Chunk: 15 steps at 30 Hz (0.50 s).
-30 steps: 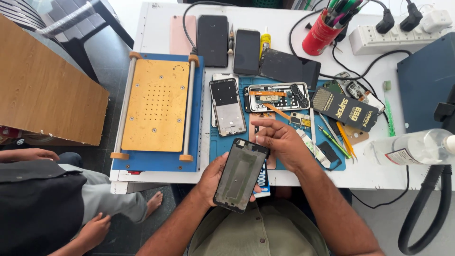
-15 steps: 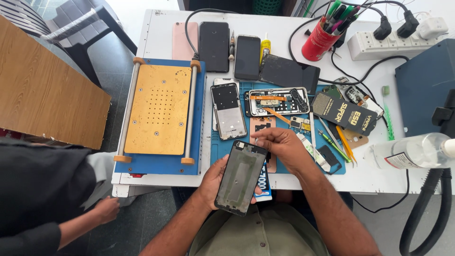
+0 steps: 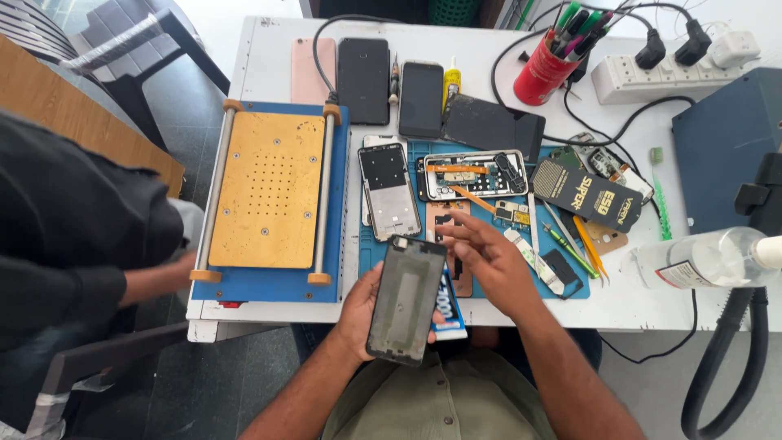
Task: The person applies T-7000 adhesive along the edges of a smartphone screen assembly using a tube, then uses a metal tool to spread the adhesive evenly. The person handles the screen and adhesive tube throughout the clip.
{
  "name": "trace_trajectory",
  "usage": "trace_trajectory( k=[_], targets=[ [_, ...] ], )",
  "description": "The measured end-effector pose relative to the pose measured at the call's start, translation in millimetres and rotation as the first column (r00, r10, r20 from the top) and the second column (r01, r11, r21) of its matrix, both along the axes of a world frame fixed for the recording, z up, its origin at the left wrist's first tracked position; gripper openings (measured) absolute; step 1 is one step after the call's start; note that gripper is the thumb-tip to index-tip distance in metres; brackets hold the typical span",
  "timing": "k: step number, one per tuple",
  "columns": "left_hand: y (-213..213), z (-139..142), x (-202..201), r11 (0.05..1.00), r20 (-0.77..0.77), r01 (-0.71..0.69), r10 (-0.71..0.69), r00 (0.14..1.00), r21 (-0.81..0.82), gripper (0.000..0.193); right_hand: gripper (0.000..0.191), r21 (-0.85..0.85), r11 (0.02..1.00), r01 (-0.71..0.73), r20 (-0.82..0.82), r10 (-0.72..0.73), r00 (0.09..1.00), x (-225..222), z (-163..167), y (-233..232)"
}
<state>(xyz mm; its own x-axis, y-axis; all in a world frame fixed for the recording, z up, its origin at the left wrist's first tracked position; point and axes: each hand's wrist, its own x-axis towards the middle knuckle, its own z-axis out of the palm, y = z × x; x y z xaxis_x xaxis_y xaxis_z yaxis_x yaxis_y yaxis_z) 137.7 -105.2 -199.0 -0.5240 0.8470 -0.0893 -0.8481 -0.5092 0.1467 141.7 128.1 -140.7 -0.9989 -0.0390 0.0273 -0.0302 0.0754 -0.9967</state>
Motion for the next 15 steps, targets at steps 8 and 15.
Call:
trace_trajectory(
  k=[8, 15],
  targets=[
    [7.1, 6.1, -0.9, 0.994, 0.037, -0.102, 0.104, 0.994, -0.035, 0.073, 0.078, -0.038, 0.996, -0.077, 0.237, 0.084, 0.968, 59.6, -9.5, -2.7],
    [18.6, 11.0, -3.8, 0.993, -0.117, 0.041, -0.028, 0.993, 0.109, 0.074, 0.08, -0.036, 0.99, 0.133, 0.364, -0.111, 0.925, 79.7, -17.9, 6.5]
  ],
)
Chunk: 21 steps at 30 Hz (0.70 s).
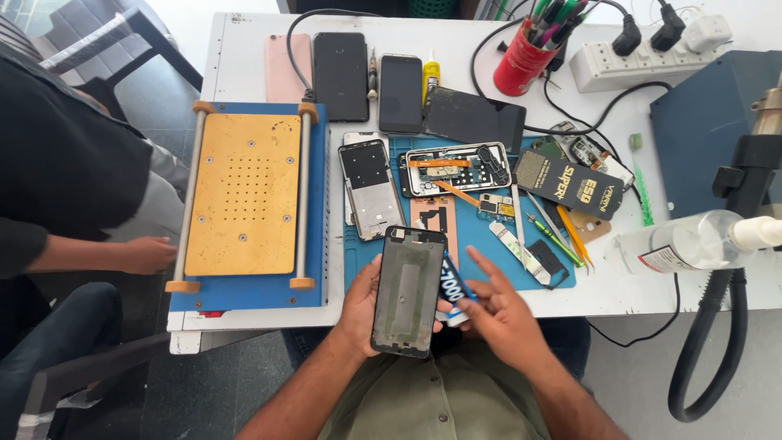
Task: The person applies T-7000 adhesive along the edges of a smartphone screen assembly using a tube, then uses a metal tool to spread the adhesive evenly. The person handles the screen and adhesive tube throughout the clip.
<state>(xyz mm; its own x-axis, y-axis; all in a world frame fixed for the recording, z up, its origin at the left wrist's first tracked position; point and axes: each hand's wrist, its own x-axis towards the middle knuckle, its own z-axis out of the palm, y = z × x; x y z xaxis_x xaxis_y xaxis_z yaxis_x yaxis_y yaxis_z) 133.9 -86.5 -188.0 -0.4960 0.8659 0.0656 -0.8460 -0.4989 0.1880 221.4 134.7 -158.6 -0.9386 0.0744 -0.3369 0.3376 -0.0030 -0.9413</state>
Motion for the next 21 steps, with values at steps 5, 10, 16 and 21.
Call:
trace_trajectory(
  k=[5, 10, 16, 21],
  targets=[
    [6.8, 2.8, -2.7, 0.994, 0.026, -0.065, 0.067, 0.997, -0.088, 0.073, 0.066, 0.44, 0.864, 0.243, -0.203, -0.168, 0.965, -8.8, 18.9, 32.9],
    [10.3, 4.9, -4.9, 0.992, 0.016, -0.098, 0.1, 0.995, -0.081, 0.073, 0.039, 0.747, 0.454, 0.487, -0.367, -0.329, 0.87, -58.5, 31.2, 95.8],
    [11.3, 6.7, -6.5, 0.993, 0.046, -0.091, 0.095, 0.994, -0.072, 0.073, 0.036, 0.818, 0.047, 0.574, -0.568, -0.102, 0.817, -117.3, 12.0, 142.1],
    [11.1, 7.9, -7.2, 0.994, 0.068, -0.082, 0.086, 0.994, -0.069, 0.074, 0.043, 0.823, -0.055, 0.565, -0.567, -0.113, 0.816, -126.6, 22.3, 131.3]
  ],
)
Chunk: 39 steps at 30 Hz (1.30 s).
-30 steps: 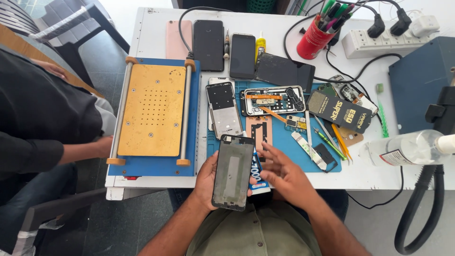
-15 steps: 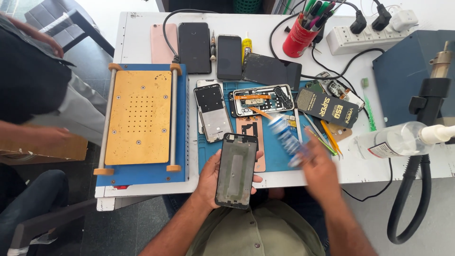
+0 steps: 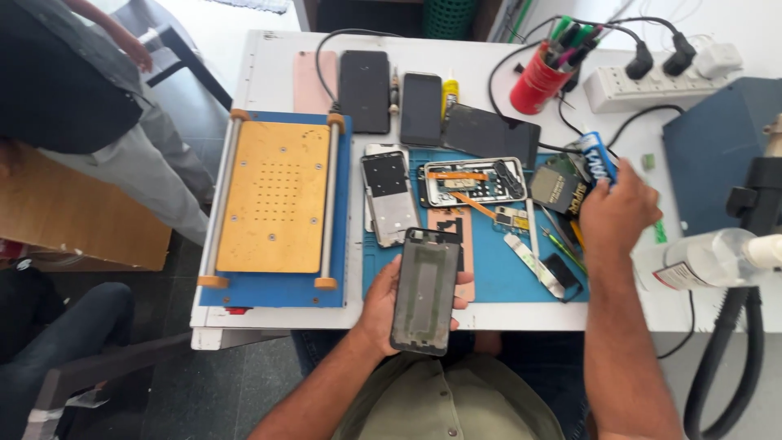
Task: The person applies T-7000 adhesive along the edges of a smartphone screen assembly using a tube, then uses a metal tool to spread the adhesive evenly. The person handles the screen and adhesive tube throughout the clip.
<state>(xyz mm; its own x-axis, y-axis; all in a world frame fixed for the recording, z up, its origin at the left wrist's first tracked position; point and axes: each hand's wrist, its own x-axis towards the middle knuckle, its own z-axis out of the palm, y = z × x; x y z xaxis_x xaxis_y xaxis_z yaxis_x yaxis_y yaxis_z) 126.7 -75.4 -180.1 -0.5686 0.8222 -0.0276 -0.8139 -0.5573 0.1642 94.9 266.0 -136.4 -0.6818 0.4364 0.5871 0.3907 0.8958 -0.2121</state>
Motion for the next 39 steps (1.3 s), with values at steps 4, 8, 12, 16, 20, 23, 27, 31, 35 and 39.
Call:
trace_trajectory(
  k=[4, 8, 12, 16, 20, 23, 27, 31, 35, 39],
  targets=[
    [-0.5, 0.8, -0.5, 1.0, -0.014, -0.006, 0.006, 1.0, 0.017, 0.073, 0.045, -0.108, 0.881, -0.46, -0.252, 0.423, 0.87, 44.0, 50.0, -46.2],
    [-1.3, 1.6, -1.0, 1.0, -0.02, -0.017, 0.017, 1.0, 0.004, 0.074, 0.035, 0.022, 0.317, -0.948, -0.508, 0.821, 0.262, 111.9, 114.1, -90.8],
    [-2.8, 2.3, -1.5, 1.0, 0.009, -0.013, 0.013, 1.0, 0.006, 0.073, 0.026, -0.026, -0.069, -0.997, -0.507, 0.861, -0.046, 127.0, 126.7, -111.8],
    [-4.9, 2.8, -2.1, 0.998, -0.026, -0.046, 0.046, 0.999, -0.031, 0.072, 0.017, -0.34, 0.331, -0.88, -0.249, 0.871, 0.424, 120.2, 74.2, -127.1],
    [-7.3, 3.1, -2.7, 0.997, -0.004, -0.078, 0.078, 0.997, 0.013, 0.072, 0.013, -0.582, 0.619, -0.527, 0.015, 0.656, 0.755, 119.1, 9.3, -131.9],
    [-9.1, 3.3, -3.4, 0.997, -0.03, -0.073, 0.073, 0.997, 0.008, 0.073, 0.014, -0.63, 0.621, -0.467, -0.015, 0.592, 0.806, 128.4, -18.7, -132.2],
    [-11.0, 3.3, -4.8, 0.996, -0.113, -0.083, 0.08, 0.99, -0.022, 0.072, 0.013, -0.488, 0.66, -0.571, -0.068, 0.623, 0.779, 130.6, -34.0, -137.6],
    [-11.9, 3.3, -6.2, 0.996, -0.097, -0.071, 0.066, 0.993, -0.044, 0.072, 0.012, -0.38, 0.718, -0.583, -0.1, 0.595, 0.797, 128.8, -35.8, -148.3],
    [-11.6, 3.3, -7.3, 0.992, -0.117, -0.104, 0.095, 0.988, -0.066, 0.072, 0.012, -0.268, 0.753, -0.602, -0.137, 0.588, 0.797, 126.5, -34.0, -158.9],
    [-10.4, 3.4, -7.8, 0.996, -0.102, -0.086, 0.082, 0.991, -0.034, 0.072, 0.012, -0.211, 0.769, -0.603, -0.132, 0.589, 0.797, 124.6, -32.4, -163.7]
  ],
)
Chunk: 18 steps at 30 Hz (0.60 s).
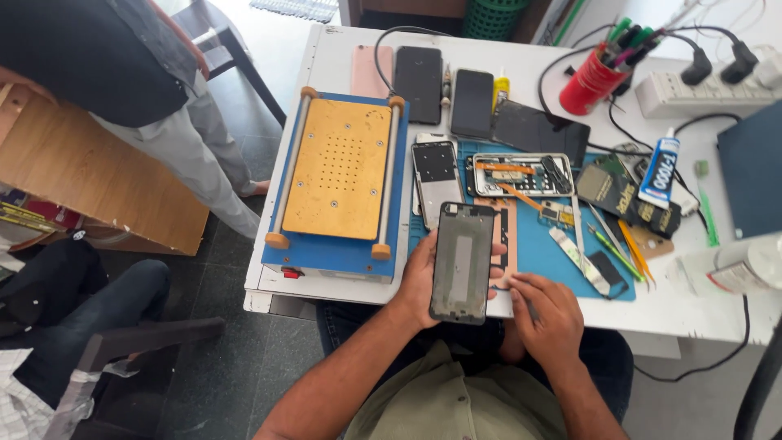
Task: The person applies T-7000 adhesive along the edges of a smartphone screen assembly using a tube, then uses a metal tool to spread the adhesive evenly. The person handles the screen and adhesive tube throughout the clip.
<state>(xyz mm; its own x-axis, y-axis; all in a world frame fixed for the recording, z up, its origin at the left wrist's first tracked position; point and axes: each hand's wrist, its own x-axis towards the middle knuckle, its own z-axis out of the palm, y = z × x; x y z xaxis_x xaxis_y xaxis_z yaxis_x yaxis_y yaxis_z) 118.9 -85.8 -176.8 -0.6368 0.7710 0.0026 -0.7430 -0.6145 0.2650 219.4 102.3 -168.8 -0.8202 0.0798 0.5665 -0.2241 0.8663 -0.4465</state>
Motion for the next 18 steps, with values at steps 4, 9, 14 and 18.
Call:
trace_trajectory(
  k=[4, 9, 14, 18],
  targets=[
    [1.5, 0.1, 0.0, 1.0, -0.052, -0.016, 0.015, 0.999, -0.006, 0.072, 0.013, 0.031, 1.0, 0.001, -0.025, 0.0, 1.0, 0.9, -0.4, -0.8],
    [3.0, 0.1, 0.5, 0.995, -0.092, -0.044, 0.036, 0.995, -0.092, 0.071, 0.013, 0.035, 0.999, 0.001, -0.013, 0.0, 1.0, 2.4, -2.1, 1.8],
    [3.6, -0.1, 0.7, 0.996, -0.099, -0.047, 0.04, 0.994, -0.071, 0.07, 0.01, 0.025, 1.0, 0.003, 0.001, -0.003, 1.0, 2.8, -3.7, 1.9],
    [3.8, -0.7, 0.6, 0.996, -0.108, -0.054, 0.046, 0.993, -0.068, 0.068, 0.011, 0.005, 1.0, 0.02, 0.026, -0.02, 0.999, 3.1, -3.4, 0.4]
  ],
)
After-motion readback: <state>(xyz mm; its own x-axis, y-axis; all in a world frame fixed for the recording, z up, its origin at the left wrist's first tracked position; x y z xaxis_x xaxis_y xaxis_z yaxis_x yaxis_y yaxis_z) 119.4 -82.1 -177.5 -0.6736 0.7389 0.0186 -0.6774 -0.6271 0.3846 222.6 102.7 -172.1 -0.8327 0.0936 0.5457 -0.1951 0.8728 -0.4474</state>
